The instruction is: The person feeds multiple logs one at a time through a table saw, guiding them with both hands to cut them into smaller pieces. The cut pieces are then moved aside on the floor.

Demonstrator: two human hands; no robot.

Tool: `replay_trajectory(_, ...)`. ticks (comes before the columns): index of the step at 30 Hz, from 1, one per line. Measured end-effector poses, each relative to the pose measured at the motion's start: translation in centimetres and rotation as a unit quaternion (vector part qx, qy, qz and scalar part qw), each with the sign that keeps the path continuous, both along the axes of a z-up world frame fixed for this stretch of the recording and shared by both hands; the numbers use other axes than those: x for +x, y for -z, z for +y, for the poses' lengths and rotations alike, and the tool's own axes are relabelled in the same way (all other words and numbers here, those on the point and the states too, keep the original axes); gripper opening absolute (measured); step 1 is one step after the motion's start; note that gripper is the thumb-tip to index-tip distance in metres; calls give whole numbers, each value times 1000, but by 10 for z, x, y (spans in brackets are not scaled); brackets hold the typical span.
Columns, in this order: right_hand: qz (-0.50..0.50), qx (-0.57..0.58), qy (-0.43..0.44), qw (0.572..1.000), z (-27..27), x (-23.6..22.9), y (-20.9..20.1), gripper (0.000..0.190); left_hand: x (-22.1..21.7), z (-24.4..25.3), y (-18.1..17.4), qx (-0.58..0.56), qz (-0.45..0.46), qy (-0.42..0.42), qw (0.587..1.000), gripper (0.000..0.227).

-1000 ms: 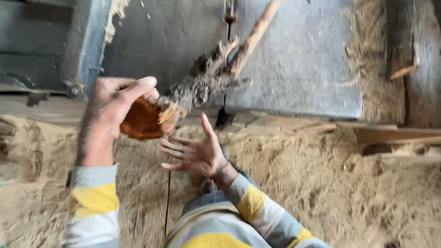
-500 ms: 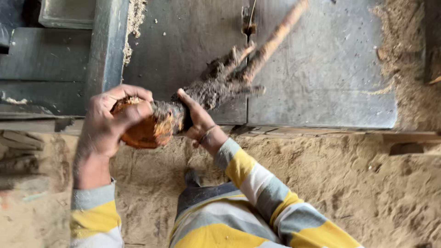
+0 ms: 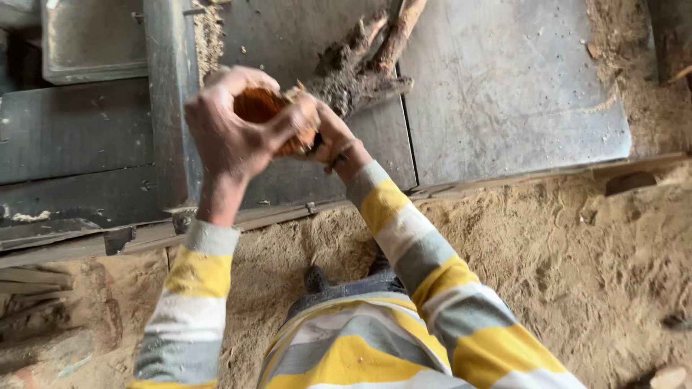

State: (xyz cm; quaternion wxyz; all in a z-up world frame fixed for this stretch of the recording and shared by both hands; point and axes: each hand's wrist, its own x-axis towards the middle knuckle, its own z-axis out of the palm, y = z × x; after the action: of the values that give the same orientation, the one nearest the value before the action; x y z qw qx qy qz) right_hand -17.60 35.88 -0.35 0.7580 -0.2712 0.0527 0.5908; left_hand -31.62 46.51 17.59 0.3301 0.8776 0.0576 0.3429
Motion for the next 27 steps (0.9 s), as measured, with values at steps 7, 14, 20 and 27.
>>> replay_trajectory(7,-13,-60,-7,998,32,34,5,64,33,38,18,24,-66,40,997,59)
replay_trajectory(14,-146,-85,37,985,21,46,-11,60,69,38,30,10,-82,10,997,66)
replay_trajectory(20,-18,-29,95,995,-12,15,10,59,-8,-40,57,-134,-8,-13,991,57)
replay_trajectory(27,-139,-240,-86,957,-127,-28,26,56,-98,-182,77,-560,206,-82,798,108)
